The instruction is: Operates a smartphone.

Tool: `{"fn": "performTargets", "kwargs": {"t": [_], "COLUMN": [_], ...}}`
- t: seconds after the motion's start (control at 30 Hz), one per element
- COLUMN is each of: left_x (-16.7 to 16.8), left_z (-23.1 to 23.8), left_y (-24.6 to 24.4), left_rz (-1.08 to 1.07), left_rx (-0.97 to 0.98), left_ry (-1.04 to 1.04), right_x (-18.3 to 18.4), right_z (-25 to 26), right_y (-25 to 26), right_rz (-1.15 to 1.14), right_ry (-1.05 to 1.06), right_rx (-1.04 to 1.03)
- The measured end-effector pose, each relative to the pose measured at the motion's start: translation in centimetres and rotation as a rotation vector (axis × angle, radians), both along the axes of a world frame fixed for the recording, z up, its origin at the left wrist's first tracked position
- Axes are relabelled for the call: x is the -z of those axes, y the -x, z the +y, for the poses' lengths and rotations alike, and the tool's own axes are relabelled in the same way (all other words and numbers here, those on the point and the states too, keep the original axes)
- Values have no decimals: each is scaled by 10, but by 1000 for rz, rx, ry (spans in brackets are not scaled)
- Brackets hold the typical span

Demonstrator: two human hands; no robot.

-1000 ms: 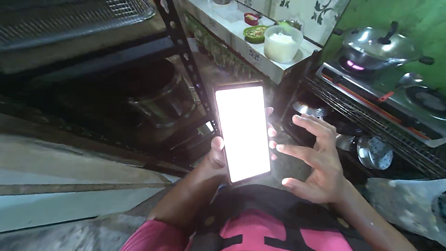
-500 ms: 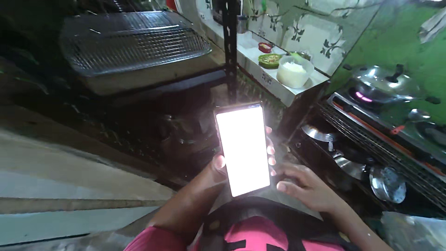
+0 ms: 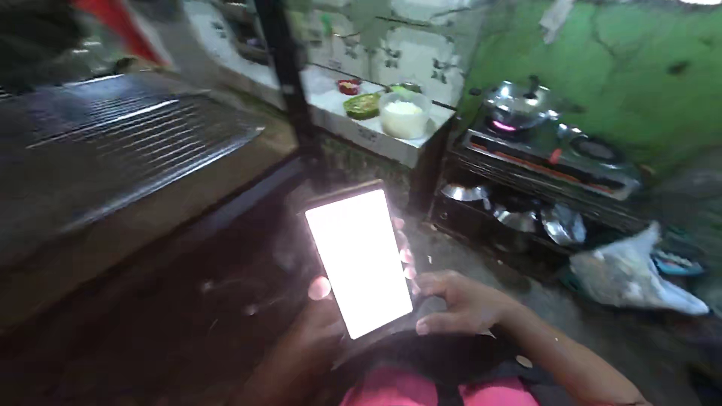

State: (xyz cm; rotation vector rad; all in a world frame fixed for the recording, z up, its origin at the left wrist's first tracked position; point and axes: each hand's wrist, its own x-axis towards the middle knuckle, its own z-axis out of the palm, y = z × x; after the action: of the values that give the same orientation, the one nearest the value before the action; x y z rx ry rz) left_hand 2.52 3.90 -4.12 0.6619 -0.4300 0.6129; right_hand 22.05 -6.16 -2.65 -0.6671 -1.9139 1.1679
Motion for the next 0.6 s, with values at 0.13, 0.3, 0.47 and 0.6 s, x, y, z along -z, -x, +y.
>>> {"fn": "performTargets", "kwargs": {"t": [0.13,0.3,0.47,0.6], "left_x": [12,4,1,50], "left_z": [-7,-40,-97,-141], "left_y": [-67,-158,-270,-375], "left_rz": [35,205,371,342], "left_rx": [241,468,692,1058], "left_ry": [117,89,68,176], "right_x": [5,14,11,10], "right_z": [-46,-136,-234,-304], "right_y": [-51,-132,-199,-234], "right_rz": [-134,-183,-182,-284], "right_ry": [35,132,178,288], "right_rx": [236,625,969,1215]}}
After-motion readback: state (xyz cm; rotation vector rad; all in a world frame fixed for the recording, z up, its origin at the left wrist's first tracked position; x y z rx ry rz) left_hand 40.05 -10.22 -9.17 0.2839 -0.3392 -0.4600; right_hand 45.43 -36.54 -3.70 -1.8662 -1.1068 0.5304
